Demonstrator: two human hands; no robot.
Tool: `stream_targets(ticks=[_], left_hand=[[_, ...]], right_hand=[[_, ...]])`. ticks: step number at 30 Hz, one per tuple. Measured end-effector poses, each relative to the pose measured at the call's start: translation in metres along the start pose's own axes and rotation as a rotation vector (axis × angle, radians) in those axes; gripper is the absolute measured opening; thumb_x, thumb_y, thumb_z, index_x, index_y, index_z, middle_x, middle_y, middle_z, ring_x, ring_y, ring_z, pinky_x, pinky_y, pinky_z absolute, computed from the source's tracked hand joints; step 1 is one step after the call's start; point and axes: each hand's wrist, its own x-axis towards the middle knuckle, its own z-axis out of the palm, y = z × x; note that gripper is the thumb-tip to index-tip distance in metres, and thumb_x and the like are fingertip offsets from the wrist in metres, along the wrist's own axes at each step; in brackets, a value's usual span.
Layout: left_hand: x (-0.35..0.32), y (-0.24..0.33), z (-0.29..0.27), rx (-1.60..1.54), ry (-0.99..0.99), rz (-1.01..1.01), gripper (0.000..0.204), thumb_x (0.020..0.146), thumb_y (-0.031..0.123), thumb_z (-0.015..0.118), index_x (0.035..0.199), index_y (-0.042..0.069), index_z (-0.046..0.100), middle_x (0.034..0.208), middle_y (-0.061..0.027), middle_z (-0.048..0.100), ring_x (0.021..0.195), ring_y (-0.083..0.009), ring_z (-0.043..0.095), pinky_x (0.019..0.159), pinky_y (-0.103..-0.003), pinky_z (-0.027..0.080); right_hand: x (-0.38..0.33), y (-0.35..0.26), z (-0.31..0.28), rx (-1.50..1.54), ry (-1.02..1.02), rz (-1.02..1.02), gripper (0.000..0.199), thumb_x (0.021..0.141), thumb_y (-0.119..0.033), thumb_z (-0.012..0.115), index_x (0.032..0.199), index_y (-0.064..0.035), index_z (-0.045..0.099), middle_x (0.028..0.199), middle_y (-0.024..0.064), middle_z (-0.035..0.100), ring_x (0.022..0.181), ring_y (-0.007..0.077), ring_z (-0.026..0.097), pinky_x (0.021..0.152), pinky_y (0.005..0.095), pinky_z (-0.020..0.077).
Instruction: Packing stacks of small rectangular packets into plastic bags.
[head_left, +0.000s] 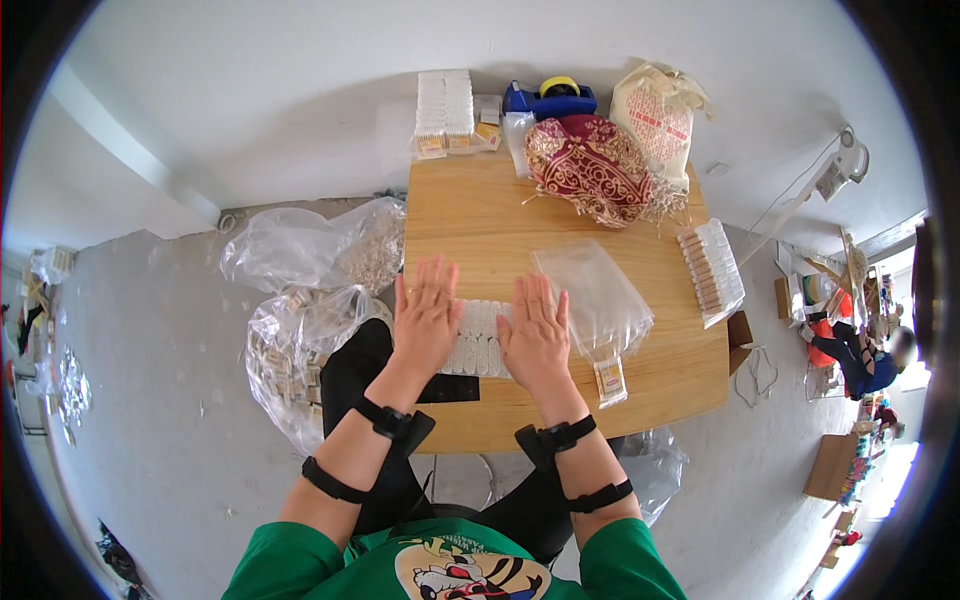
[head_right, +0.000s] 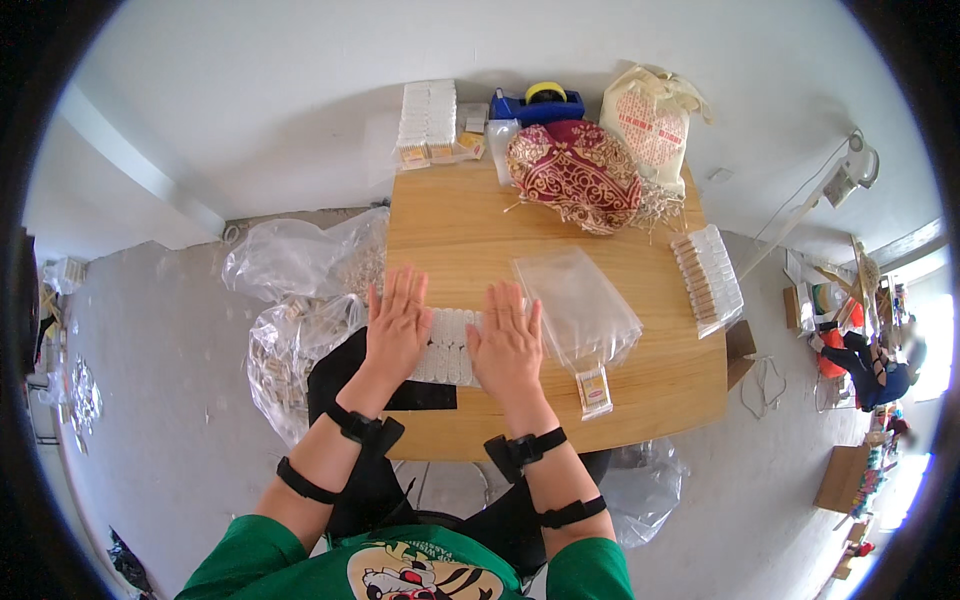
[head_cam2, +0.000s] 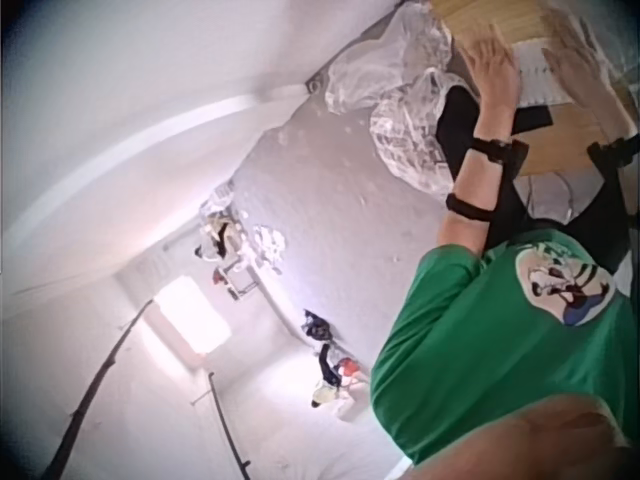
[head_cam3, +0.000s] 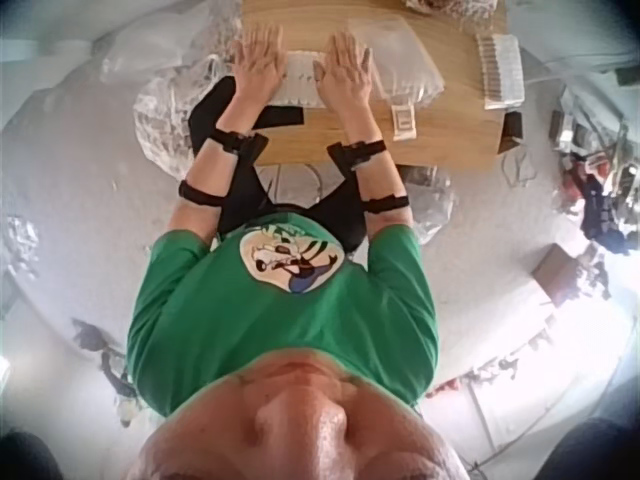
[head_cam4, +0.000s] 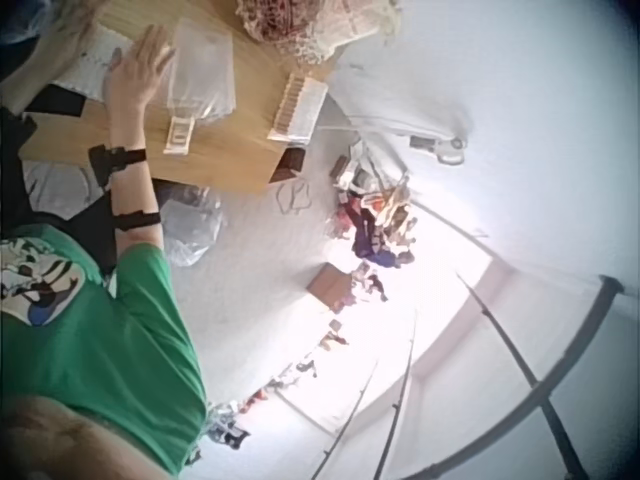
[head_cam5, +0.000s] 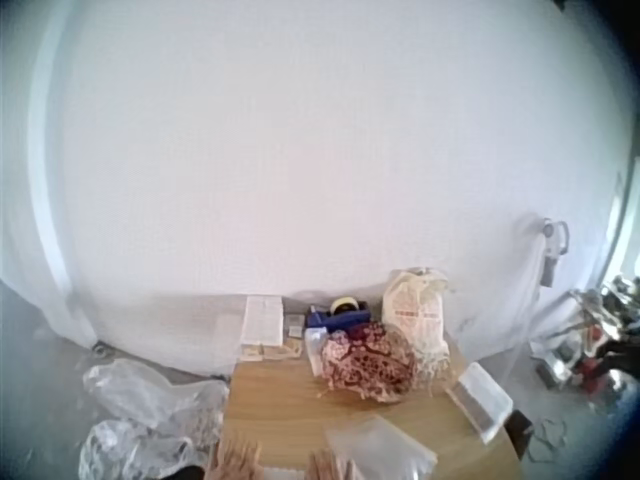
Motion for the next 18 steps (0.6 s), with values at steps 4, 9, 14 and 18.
stream_targets(ticks=[4, 9, 14, 18], left_hand=[[-0.002, 0.02, -0.007, -0.092, -0.138, 0.132, 0.053, 0.099, 0.033, 0.04, 0.146, 0.009, 0.033, 0.152, -0.0133, 0.03, 0.142, -0.0281, 0.025, 0.115, -0.053, 0.017], [-0.013, -0.015, 0.002, -0.226, -0.158, 0.01, 0.058, 0.101, 0.039, 0.035, 0.149, 0.008, 0.026, 0.154, -0.0129, 0.025, 0.144, -0.0279, 0.021, 0.117, -0.046, 0.013], [-0.043, -0.033, 0.003, -1.12, -0.095, -0.416, 0.068, 0.101, 0.05, 0.024, 0.151, 0.005, 0.014, 0.158, -0.0122, 0.015, 0.145, -0.025, 0.014, 0.118, -0.037, 0.011], [-0.05, -0.03, 0.006, -1.765, -0.202, -0.664, 0.075, 0.099, 0.056, 0.021, 0.152, 0.004, 0.008, 0.159, -0.01, 0.011, 0.146, -0.0221, 0.012, 0.118, -0.034, 0.012]], right_hand=[[0.002, -0.017, 0.003, 0.018, -0.026, -0.066, 0.053, 0.092, -0.031, 0.049, 0.138, -0.0039, 0.046, 0.145, 0.0094, 0.042, 0.14, 0.0251, 0.031, 0.116, 0.0486, 0.0171], [-0.017, 0.013, 0.003, 0.114, 0.051, -0.025, 0.054, 0.094, -0.028, 0.047, 0.142, -0.0042, 0.039, 0.147, 0.0144, 0.038, 0.14, 0.0275, 0.03, 0.116, 0.0454, 0.0188], [-0.07, 0.051, 0.025, 0.941, 0.062, 0.326, 0.055, 0.102, -0.032, 0.031, 0.147, -0.0001, 0.025, 0.153, 0.0141, 0.026, 0.142, 0.0252, 0.023, 0.116, 0.0377, 0.016], [-0.077, 0.055, 0.039, 1.509, 0.014, 0.452, 0.058, 0.105, -0.034, 0.022, 0.149, 0.002, 0.016, 0.157, 0.0127, 0.019, 0.144, 0.0226, 0.017, 0.117, 0.0339, 0.0132]])
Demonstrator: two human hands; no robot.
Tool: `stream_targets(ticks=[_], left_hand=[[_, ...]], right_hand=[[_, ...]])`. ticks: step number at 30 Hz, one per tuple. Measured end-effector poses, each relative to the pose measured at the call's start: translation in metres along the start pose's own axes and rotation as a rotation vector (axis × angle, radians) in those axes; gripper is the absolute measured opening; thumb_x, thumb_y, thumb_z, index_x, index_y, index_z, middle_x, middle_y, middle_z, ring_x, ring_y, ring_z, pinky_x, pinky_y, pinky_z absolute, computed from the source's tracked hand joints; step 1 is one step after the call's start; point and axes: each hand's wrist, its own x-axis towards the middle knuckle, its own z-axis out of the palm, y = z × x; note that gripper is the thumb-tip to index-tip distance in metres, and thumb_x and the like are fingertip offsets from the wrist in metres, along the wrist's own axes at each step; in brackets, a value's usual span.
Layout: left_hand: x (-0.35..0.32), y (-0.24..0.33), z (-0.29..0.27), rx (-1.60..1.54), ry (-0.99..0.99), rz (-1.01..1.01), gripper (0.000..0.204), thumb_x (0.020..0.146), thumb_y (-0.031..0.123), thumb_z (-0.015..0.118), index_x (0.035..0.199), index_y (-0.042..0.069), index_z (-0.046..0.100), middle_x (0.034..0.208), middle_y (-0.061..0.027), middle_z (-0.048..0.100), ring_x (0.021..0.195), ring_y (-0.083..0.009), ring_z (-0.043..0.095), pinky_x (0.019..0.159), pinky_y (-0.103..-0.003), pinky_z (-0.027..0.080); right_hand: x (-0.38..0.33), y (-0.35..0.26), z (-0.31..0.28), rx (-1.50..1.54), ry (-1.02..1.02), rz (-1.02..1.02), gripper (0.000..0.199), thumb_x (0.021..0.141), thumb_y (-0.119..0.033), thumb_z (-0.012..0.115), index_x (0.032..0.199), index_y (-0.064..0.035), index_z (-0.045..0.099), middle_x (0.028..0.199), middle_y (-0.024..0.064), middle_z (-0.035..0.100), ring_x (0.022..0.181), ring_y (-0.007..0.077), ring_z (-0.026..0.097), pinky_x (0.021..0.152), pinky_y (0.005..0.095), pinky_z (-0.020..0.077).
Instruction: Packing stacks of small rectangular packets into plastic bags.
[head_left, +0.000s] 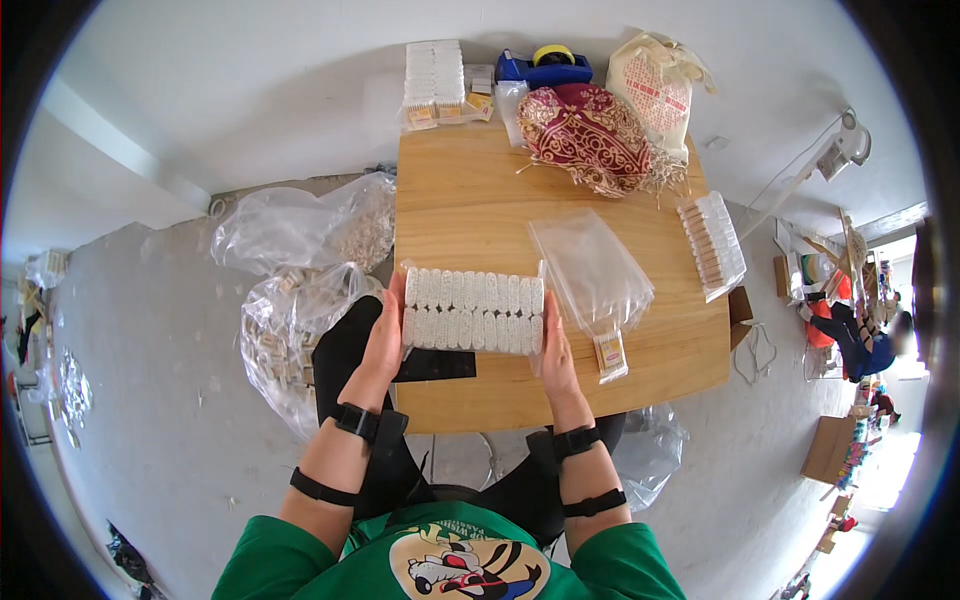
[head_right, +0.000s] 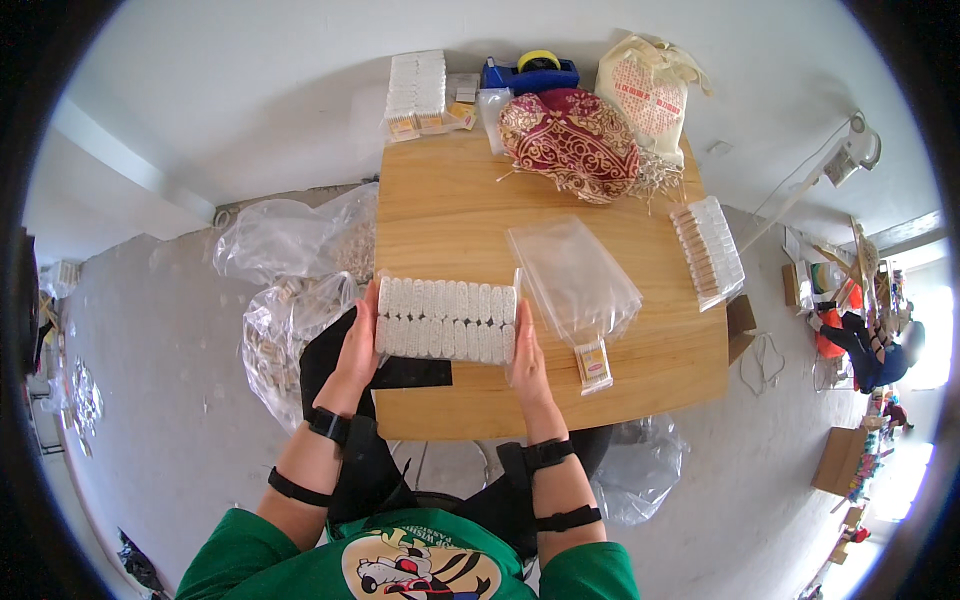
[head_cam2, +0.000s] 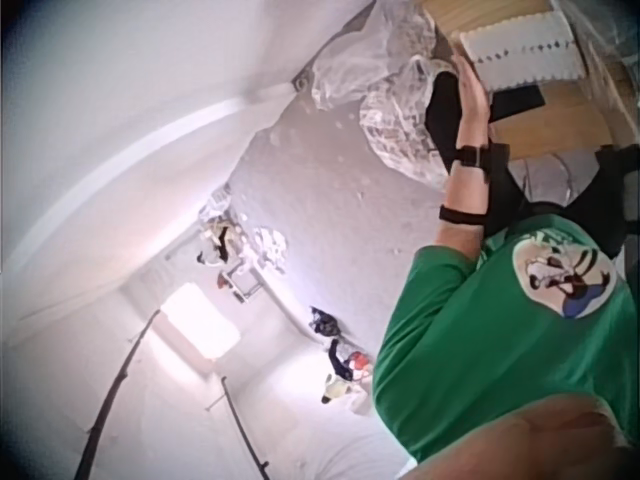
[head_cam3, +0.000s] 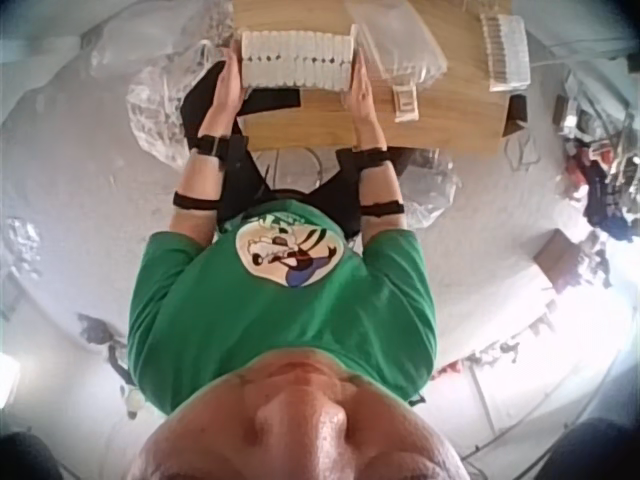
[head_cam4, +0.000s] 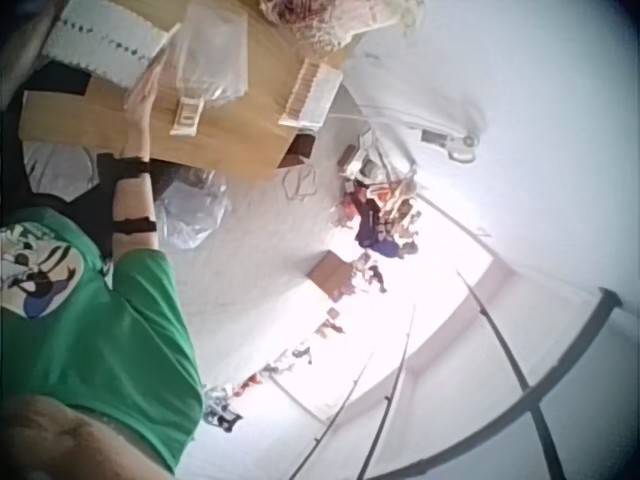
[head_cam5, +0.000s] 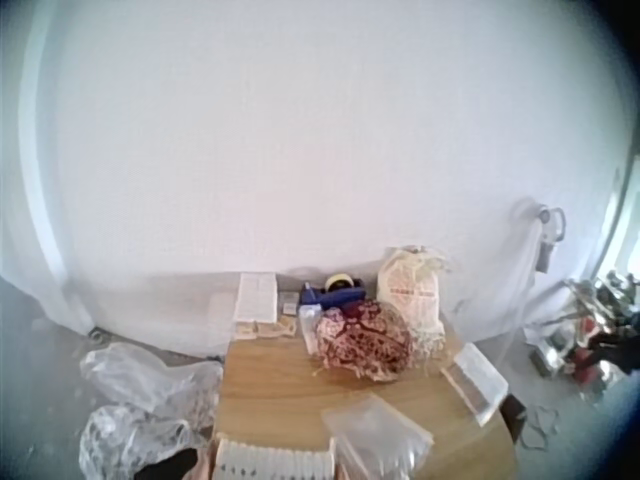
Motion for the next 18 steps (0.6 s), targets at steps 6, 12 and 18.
stream_targets(ticks=[6, 12, 18], left_hand=[[0.002, -0.005, 0.0, 0.206, -0.129, -0.037, 0.075, 0.1, 0.056, 0.024, 0.152, 0.007, 0.004, 0.157, -0.0108, 0.014, 0.144, -0.0208, 0.016, 0.115, -0.031, 0.014], [0.005, -0.001, -0.004, 0.306, -0.06, -0.024, 0.067, 0.103, 0.048, 0.026, 0.152, 0.006, 0.009, 0.157, -0.0089, 0.017, 0.143, -0.0195, 0.017, 0.116, -0.032, 0.015], [0.012, -0.007, 0.002, 0.429, -0.041, 0.046, 0.065, 0.102, 0.045, 0.034, 0.149, 0.001, 0.023, 0.152, -0.0109, 0.031, 0.14, -0.0207, 0.025, 0.114, -0.032, 0.019]], right_hand=[[0.003, 0.003, 0.017, 0.018, -0.152, -0.091, 0.059, 0.105, -0.035, 0.021, 0.15, 0.0028, 0.011, 0.157, 0.0125, 0.016, 0.145, 0.0218, 0.014, 0.117, 0.0334, 0.0113], [0.002, -0.002, 0.014, -0.145, -0.125, -0.01, 0.058, 0.105, -0.029, 0.031, 0.15, 0.0022, 0.014, 0.156, 0.0127, 0.02, 0.143, 0.0207, 0.017, 0.115, 0.0329, 0.0146], [0.009, 0.005, 0.006, -0.231, -0.108, -0.075, 0.055, 0.103, -0.022, 0.034, 0.149, 0.0022, 0.017, 0.152, 0.0142, 0.027, 0.141, 0.023, 0.023, 0.114, 0.0342, 0.0189]])
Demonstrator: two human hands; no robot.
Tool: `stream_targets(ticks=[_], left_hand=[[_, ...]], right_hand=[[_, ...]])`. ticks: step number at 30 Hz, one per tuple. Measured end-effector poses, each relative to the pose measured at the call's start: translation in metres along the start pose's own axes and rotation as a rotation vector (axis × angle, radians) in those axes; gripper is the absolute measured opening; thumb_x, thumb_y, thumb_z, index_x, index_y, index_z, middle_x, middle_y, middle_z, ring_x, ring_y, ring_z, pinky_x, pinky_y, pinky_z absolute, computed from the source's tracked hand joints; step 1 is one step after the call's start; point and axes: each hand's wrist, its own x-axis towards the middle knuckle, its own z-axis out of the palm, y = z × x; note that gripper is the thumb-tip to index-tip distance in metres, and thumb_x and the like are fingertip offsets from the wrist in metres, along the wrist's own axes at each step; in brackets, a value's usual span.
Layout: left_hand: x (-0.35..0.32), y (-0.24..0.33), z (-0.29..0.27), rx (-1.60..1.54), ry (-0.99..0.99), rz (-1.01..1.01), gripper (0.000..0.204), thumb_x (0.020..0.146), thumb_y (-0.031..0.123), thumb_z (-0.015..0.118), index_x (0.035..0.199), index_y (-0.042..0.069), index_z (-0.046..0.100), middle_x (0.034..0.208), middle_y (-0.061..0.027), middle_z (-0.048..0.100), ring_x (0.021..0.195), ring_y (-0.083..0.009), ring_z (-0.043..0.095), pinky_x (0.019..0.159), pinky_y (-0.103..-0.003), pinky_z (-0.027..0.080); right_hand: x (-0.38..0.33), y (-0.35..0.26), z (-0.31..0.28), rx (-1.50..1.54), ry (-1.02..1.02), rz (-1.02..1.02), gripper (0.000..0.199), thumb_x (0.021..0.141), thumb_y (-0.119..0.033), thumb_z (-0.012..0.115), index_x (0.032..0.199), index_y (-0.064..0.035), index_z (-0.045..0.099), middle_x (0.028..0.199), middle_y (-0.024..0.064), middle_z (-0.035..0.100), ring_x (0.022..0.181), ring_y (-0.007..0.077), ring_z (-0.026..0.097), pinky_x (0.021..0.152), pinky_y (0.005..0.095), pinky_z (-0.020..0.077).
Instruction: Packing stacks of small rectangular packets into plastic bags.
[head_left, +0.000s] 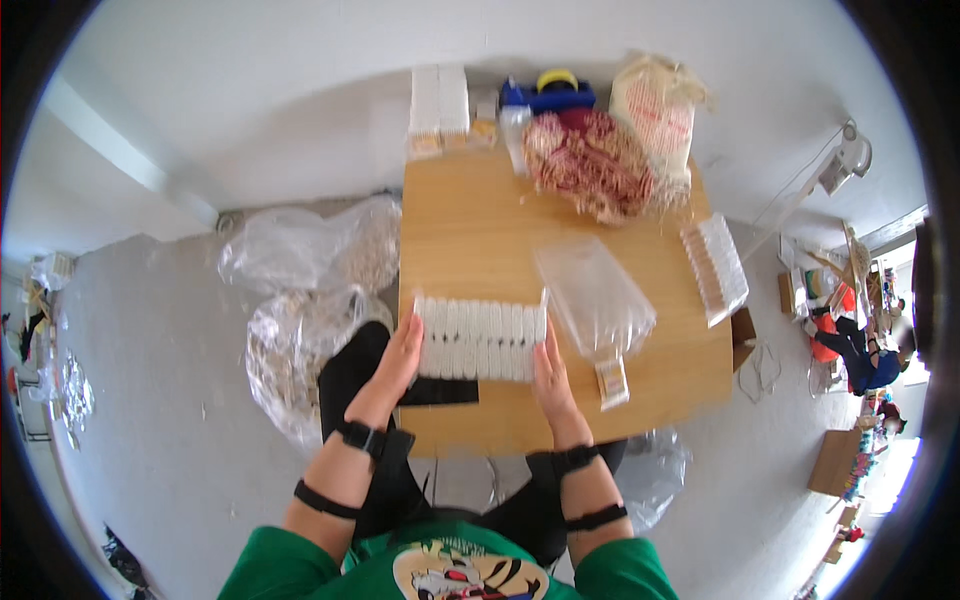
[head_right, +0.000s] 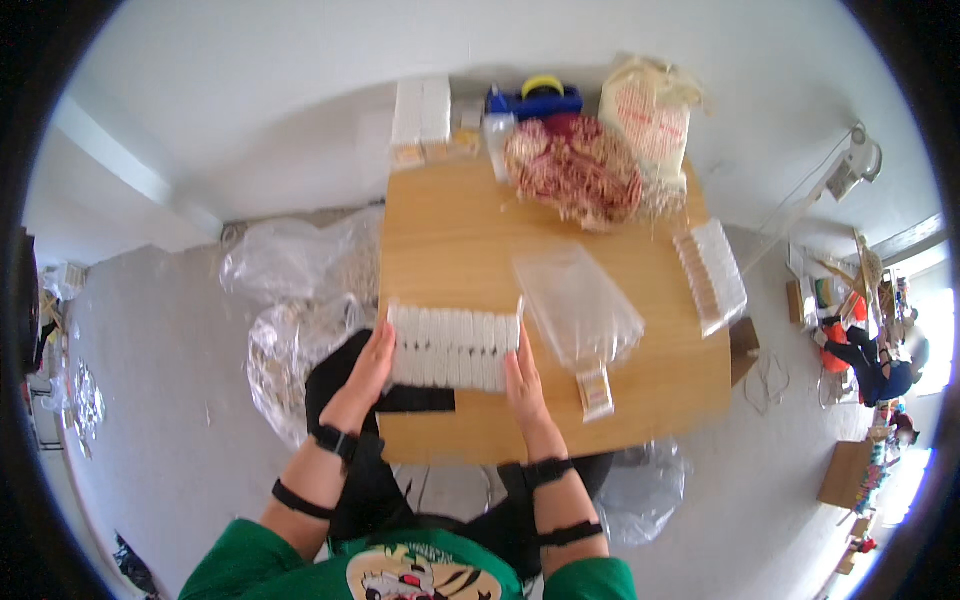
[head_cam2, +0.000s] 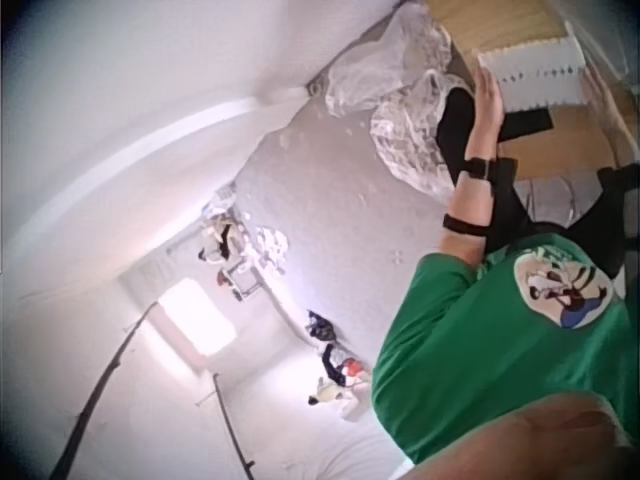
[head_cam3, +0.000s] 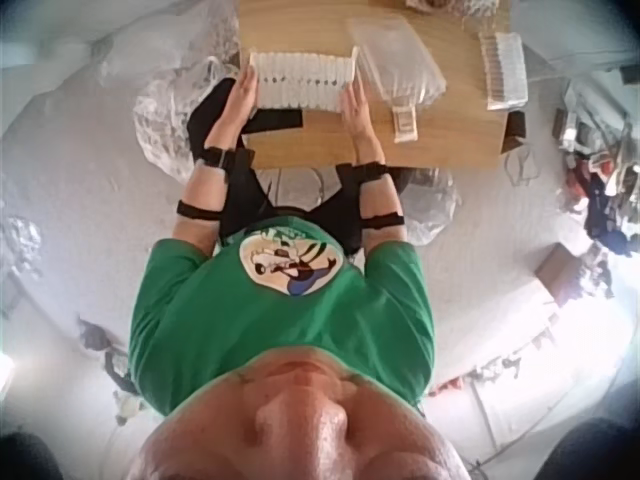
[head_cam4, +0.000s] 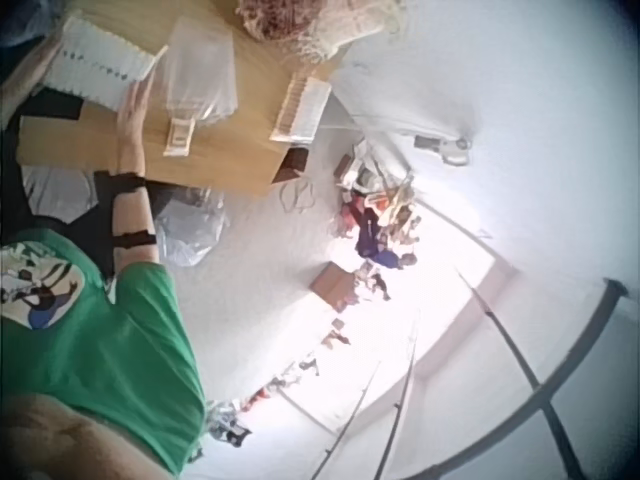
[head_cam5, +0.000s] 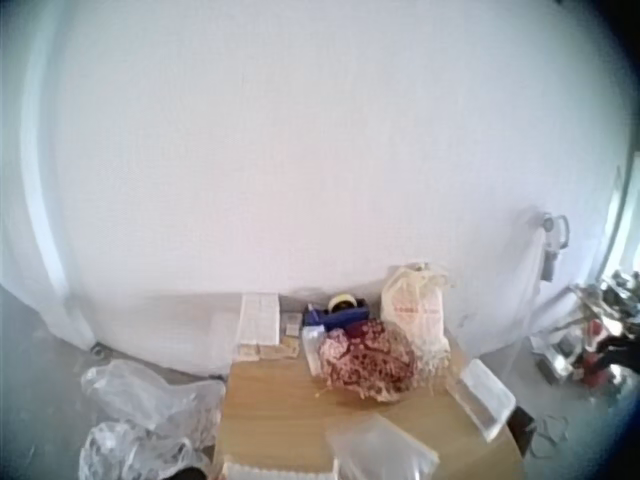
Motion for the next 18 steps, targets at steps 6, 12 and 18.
stream_targets(ticks=[6, 12, 18], left_hand=[[0.057, 0.032, -0.007, 0.391, -0.102, 0.109, 0.056, 0.102, 0.041, 0.036, 0.142, 0.001, 0.036, 0.133, -0.0199, 0.053, 0.126, -0.0303, 0.049, 0.104, -0.035, 0.037], [0.16, 0.057, -0.012, 0.653, -0.038, 0.442, 0.04, 0.1, 0.03, 0.044, 0.127, 0.002, 0.052, 0.119, -0.0206, 0.061, 0.112, -0.0349, 0.058, 0.092, -0.039, 0.047], [0.254, 0.09, -0.037, 0.841, 0.22, 0.69, 0.038, 0.098, 0.023, 0.047, 0.129, 0.001, 0.05, 0.129, -0.0197, 0.055, 0.121, -0.0357, 0.051, 0.101, -0.044, 0.041]], right_hand=[[-0.017, 0.009, 0.014, -0.099, 0.139, -0.173, 0.052, 0.101, -0.02, 0.04, 0.146, 0.0015, 0.027, 0.142, 0.0166, 0.039, 0.134, 0.0249, 0.035, 0.111, 0.0357, 0.026], [-0.027, 0.023, 0.002, 0.025, 0.47, 0.085, 0.027, 0.095, -0.014, 0.051, 0.118, 0.0004, 0.051, 0.106, 0.0124, 0.061, 0.097, 0.0263, 0.06, 0.084, 0.0372, 0.0481], [-0.013, 0.013, -0.001, -0.875, 0.464, -0.198, 0.008, 0.086, -0.008, 0.058, 0.094, -0.0038, 0.057, 0.084, 0.0151, 0.06, 0.078, 0.0358, 0.059, 0.066, 0.0448, 0.0468]])
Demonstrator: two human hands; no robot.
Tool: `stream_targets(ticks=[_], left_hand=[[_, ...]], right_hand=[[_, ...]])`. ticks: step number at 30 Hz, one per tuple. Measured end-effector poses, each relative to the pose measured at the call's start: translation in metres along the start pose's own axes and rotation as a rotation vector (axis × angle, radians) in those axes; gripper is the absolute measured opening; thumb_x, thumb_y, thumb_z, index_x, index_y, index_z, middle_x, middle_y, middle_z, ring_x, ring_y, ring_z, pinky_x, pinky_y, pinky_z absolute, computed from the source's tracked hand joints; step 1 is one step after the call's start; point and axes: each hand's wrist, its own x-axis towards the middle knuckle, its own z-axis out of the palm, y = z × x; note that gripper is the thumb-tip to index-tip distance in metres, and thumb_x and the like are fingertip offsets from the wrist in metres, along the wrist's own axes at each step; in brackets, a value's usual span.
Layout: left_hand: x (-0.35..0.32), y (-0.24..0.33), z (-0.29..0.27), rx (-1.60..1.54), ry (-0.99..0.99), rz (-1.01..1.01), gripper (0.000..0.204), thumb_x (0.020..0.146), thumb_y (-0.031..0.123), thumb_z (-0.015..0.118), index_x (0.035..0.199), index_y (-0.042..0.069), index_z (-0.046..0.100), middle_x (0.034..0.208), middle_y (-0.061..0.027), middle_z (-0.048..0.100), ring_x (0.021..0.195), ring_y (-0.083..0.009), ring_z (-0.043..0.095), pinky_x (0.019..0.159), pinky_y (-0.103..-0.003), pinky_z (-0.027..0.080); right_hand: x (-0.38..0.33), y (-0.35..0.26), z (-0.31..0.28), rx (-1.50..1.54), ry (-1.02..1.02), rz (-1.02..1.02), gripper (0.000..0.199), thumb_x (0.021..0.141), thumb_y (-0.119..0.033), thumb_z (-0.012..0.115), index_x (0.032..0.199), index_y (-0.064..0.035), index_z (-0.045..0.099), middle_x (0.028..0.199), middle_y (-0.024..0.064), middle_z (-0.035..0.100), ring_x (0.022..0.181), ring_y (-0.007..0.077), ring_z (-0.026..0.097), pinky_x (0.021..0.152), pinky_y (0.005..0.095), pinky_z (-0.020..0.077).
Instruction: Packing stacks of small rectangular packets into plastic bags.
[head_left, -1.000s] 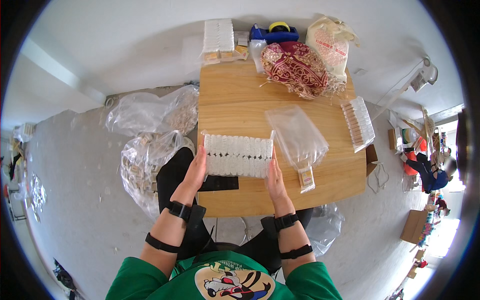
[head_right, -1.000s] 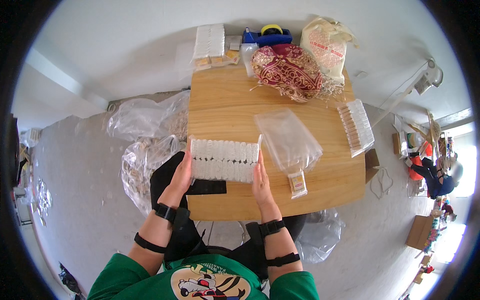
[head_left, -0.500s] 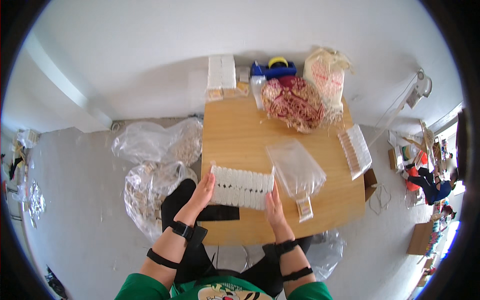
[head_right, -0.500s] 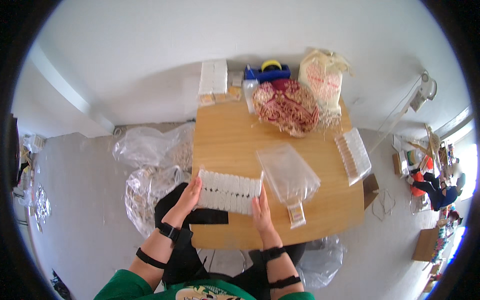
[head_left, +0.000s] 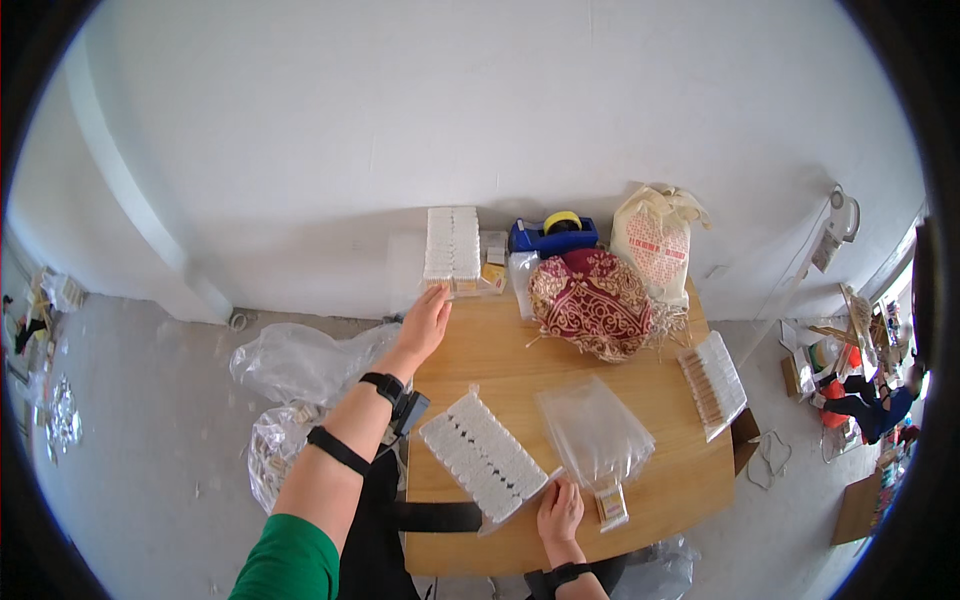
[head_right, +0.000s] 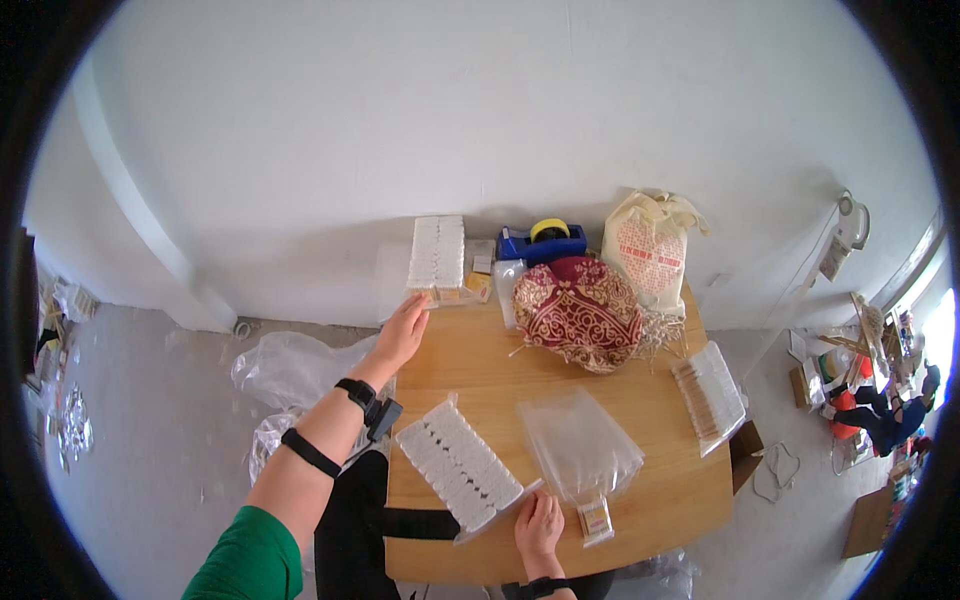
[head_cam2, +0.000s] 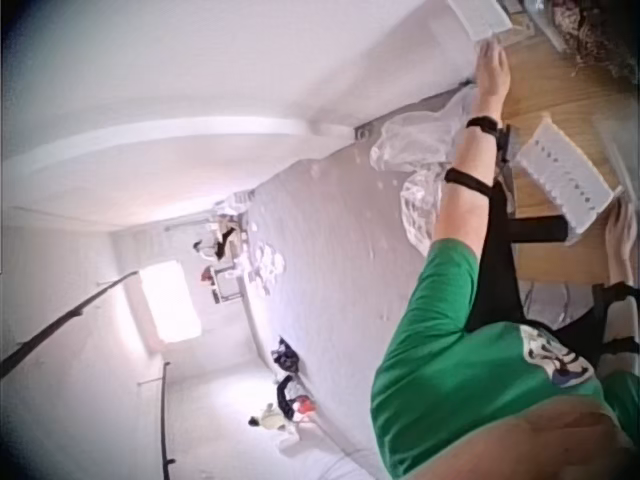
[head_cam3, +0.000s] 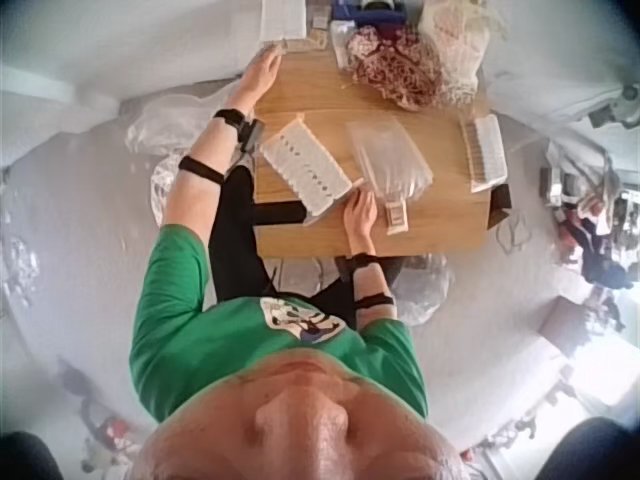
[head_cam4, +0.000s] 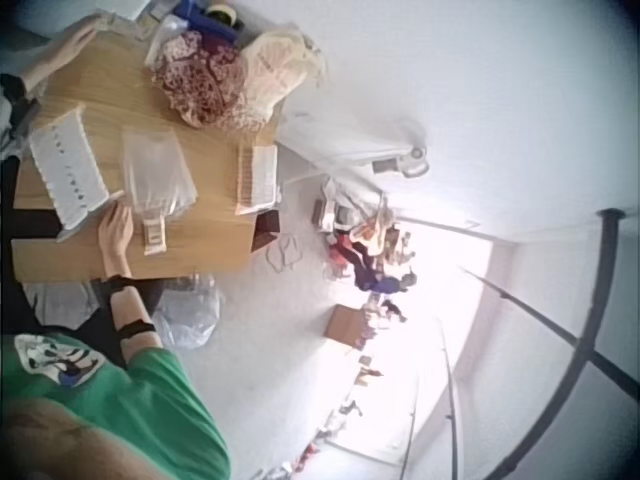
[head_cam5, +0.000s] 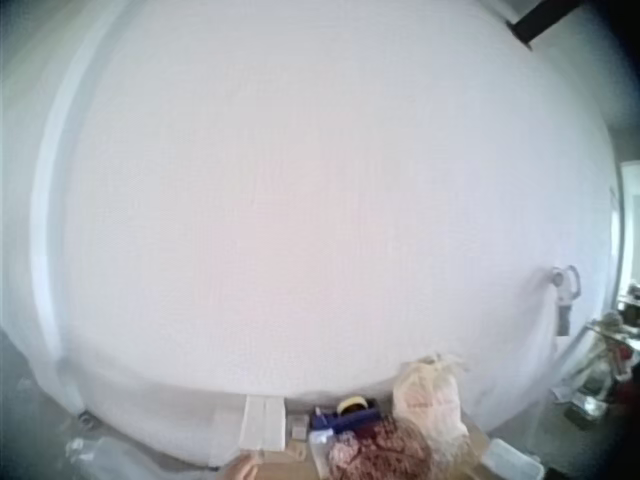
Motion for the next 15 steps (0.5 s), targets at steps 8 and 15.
stream_targets(ticks=[8, 15], left_hand=[[0.126, -0.018, 0.007, 0.409, -0.165, 0.04, 0.058, 0.101, 0.043, 0.028, 0.147, 0.007, 0.029, 0.154, -0.0123, 0.027, 0.143, -0.0287, 0.023, 0.116, -0.044, 0.02], [0.117, -0.002, 0.052, 0.654, -0.205, -0.007, 0.067, 0.099, 0.052, 0.025, 0.148, 0.006, 0.028, 0.155, -0.0125, 0.023, 0.145, -0.027, 0.018, 0.118, -0.045, 0.013]], right_hand=[[-0.001, -0.002, 0.0, -0.021, -0.026, 0.023, 0.004, 0.084, -0.004, 0.056, 0.088, -0.0042, 0.056, 0.08, 0.0135, 0.058, 0.073, 0.0354, 0.057, 0.063, 0.0447, 0.0446], [0.003, -0.015, -0.011, -0.091, -0.118, 0.018, 0.011, 0.086, -0.01, 0.055, 0.092, -0.0016, 0.059, 0.085, 0.0179, 0.058, 0.079, 0.0382, 0.056, 0.069, 0.0457, 0.0468]])
